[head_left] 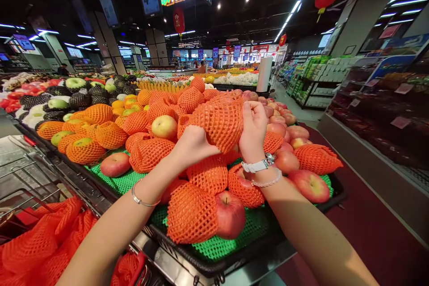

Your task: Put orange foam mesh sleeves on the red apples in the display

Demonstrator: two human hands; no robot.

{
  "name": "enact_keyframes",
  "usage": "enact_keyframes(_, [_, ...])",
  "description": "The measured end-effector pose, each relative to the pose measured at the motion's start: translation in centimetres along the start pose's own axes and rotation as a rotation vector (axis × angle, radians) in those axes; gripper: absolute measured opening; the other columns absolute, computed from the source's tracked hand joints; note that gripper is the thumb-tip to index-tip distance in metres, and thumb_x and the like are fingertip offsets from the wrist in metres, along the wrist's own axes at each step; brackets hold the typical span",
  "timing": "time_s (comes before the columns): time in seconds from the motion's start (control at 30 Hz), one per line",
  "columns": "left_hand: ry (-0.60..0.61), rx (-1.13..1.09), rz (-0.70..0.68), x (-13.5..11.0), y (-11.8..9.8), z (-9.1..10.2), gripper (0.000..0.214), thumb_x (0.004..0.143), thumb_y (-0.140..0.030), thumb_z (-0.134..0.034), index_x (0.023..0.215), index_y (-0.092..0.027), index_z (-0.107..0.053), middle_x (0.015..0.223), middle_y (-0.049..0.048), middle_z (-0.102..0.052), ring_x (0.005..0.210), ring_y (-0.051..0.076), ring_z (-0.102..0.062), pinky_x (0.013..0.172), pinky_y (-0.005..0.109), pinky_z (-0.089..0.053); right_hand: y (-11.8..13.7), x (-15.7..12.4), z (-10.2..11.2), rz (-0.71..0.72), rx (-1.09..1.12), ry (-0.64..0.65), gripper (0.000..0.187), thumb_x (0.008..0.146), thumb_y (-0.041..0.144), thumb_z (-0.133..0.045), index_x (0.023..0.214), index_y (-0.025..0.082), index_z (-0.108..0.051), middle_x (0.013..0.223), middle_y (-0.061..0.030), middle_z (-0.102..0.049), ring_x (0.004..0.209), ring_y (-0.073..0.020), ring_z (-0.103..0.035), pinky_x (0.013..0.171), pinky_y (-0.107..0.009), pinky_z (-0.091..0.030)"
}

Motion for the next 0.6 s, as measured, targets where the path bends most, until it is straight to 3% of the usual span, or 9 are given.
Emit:
enact_keyframes(0.17, [-0.069, 0.235, -0.097, -0.8, 1.9, 0.0, 0.015, 0.076, -0.029, -0.066, 0.074, -0.016, -0.063, 0.074, 0.0048, -0.068, 0.073, 0.019, -0.063, 0.072, 0.033, -0.053, -0.1, -0.4, -0.4, -0.310, 0.179, 0.052, 0.045, 0.076, 0.069, -0.059, 0.089, 0.026, -0.054, 0.093, 0.0007, -0.062, 0.097, -0.0185, -0.059, 0.093, -0.037, -0.046])
enact_keyframes(0.27, [-0.153, 0.350, -0.194, -1.0, 2.6, 0.1, 0.013, 0.078, -0.027, -0.061, 0.069, -0.018, -0.061, 0.071, 0.0056, -0.067, 0.070, 0.020, -0.061, 0.067, 0.033, -0.051, 1.4, -1.1, -1.4, -0.548, 0.456, 0.348, 0.048, 0.079, 0.071, -0.056, 0.095, 0.026, -0.060, 0.104, -0.0038, -0.069, 0.117, -0.0232, -0.057, 0.098, -0.042, -0.048])
enact_keyframes(0.33, [-0.148, 0.371, -0.228, -1.0, 2.6, 0.3, 0.011, 0.080, -0.023, -0.057, 0.071, -0.018, -0.061, 0.076, 0.0075, -0.068, 0.074, 0.021, -0.062, 0.068, 0.034, -0.052, 2.5, -1.9, -1.9, -0.627, 0.606, 0.470, 0.048, 0.076, 0.065, -0.064, 0.105, 0.026, -0.061, 0.114, -0.0047, -0.070, 0.125, -0.0237, -0.055, 0.104, -0.044, -0.047])
enact_keyframes(0.43, [-0.043, 0.343, -0.167, -0.7, 2.1, 0.4, 0.010, 0.081, -0.019, -0.055, 0.077, -0.016, -0.064, 0.083, 0.0090, -0.070, 0.078, 0.022, -0.064, 0.071, 0.035, -0.053, 3.1, -3.0, -2.4, -0.657, 0.715, 0.428, 0.057, 0.071, 0.053, -0.076, 0.118, 0.026, -0.058, 0.127, -0.0047, -0.066, 0.129, -0.0230, -0.054, 0.110, -0.045, -0.045])
enact_keyframes(0.6, [0.050, 0.191, -0.008, -0.7, 0.4, 0.0, 0.013, 0.083, -0.015, -0.052, 0.073, -0.017, -0.061, 0.078, 0.0069, -0.068, 0.074, 0.022, -0.065, 0.075, 0.037, -0.055, 2.6, -3.4, -2.7, -0.585, 0.670, 0.191, 0.059, 0.074, 0.048, -0.073, 0.124, 0.024, -0.055, 0.134, -0.0077, -0.062, 0.130, -0.0240, -0.055, 0.112, -0.048, -0.044])
Point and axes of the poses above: each hand's wrist, its own x-axis towards the middle knuckle, its own z-axis out of the back of the hand, y = z × x, the point moved 2 cm from there along x, towards the middle knuckle
